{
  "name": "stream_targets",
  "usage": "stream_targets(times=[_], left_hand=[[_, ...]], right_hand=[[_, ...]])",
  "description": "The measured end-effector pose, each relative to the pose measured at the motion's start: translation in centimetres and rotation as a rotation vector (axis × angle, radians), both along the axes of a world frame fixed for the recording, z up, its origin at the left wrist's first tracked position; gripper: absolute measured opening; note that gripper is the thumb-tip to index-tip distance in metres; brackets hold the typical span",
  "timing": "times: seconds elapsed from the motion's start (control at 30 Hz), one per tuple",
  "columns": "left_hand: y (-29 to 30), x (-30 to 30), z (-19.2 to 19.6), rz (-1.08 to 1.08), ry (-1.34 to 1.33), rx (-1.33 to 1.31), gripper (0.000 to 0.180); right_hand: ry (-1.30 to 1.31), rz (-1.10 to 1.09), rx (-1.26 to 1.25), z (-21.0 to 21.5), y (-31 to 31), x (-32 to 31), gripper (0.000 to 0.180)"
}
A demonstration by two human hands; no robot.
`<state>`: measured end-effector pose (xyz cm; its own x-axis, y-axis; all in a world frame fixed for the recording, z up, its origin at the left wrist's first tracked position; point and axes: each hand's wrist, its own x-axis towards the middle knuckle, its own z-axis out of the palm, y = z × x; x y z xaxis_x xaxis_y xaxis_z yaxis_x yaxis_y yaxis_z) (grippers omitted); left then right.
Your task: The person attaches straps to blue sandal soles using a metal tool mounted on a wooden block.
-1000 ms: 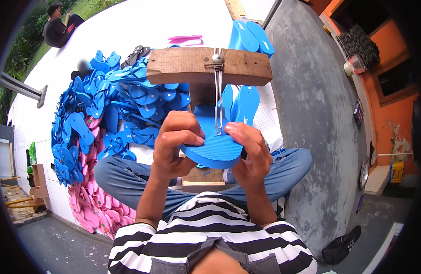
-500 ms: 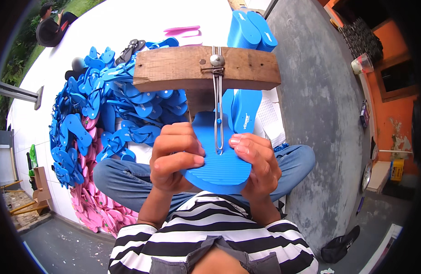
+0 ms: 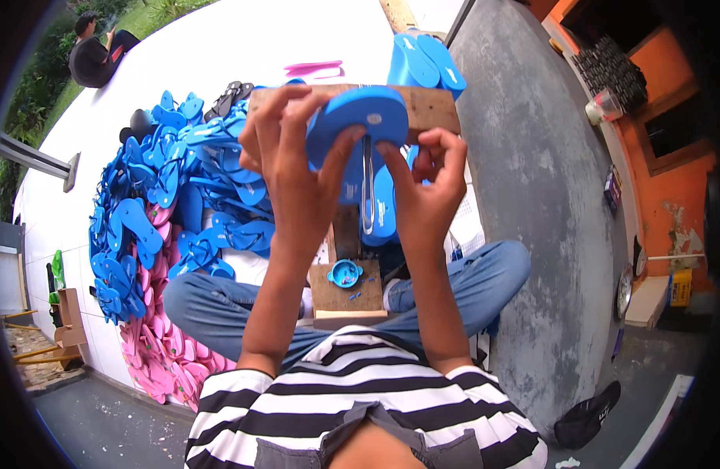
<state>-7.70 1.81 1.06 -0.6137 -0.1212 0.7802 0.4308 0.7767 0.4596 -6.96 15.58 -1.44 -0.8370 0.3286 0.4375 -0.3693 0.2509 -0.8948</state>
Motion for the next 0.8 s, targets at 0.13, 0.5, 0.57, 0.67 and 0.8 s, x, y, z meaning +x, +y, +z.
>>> stream_targets(times=[0.13,0.5,0.57,0.67,0.8], left_hand=[[-0.8,1.7,-1.1,0.077,0.057,0.007,0.051],[2.0,9.3,-16.6,-0.245,-0.537,0.588,0.03],[2.4,9.7,-17.7,-0.242,-0.635,0.575,0.028],[2.7,9.5,-18.7,-0.321,-0.713,0.658,0.026],[2.9,8.7,-16.9,-0.406,-0.827,0.787,0.029]], right_hand=[[-0.061,0.023,0.02,-3.8,1.8,-0.3,0.03],[-0.76,-0.31,0.829,-23.2,7.2,0.9,0.086],[-0.732,-0.332,0.884,-23.4,7.0,1.3,0.086],[-0.73,-0.35,0.787,-22.6,7.1,0.9,0.085],[-0.628,-0.17,0.27,-18.1,7.3,4.1,0.09]])
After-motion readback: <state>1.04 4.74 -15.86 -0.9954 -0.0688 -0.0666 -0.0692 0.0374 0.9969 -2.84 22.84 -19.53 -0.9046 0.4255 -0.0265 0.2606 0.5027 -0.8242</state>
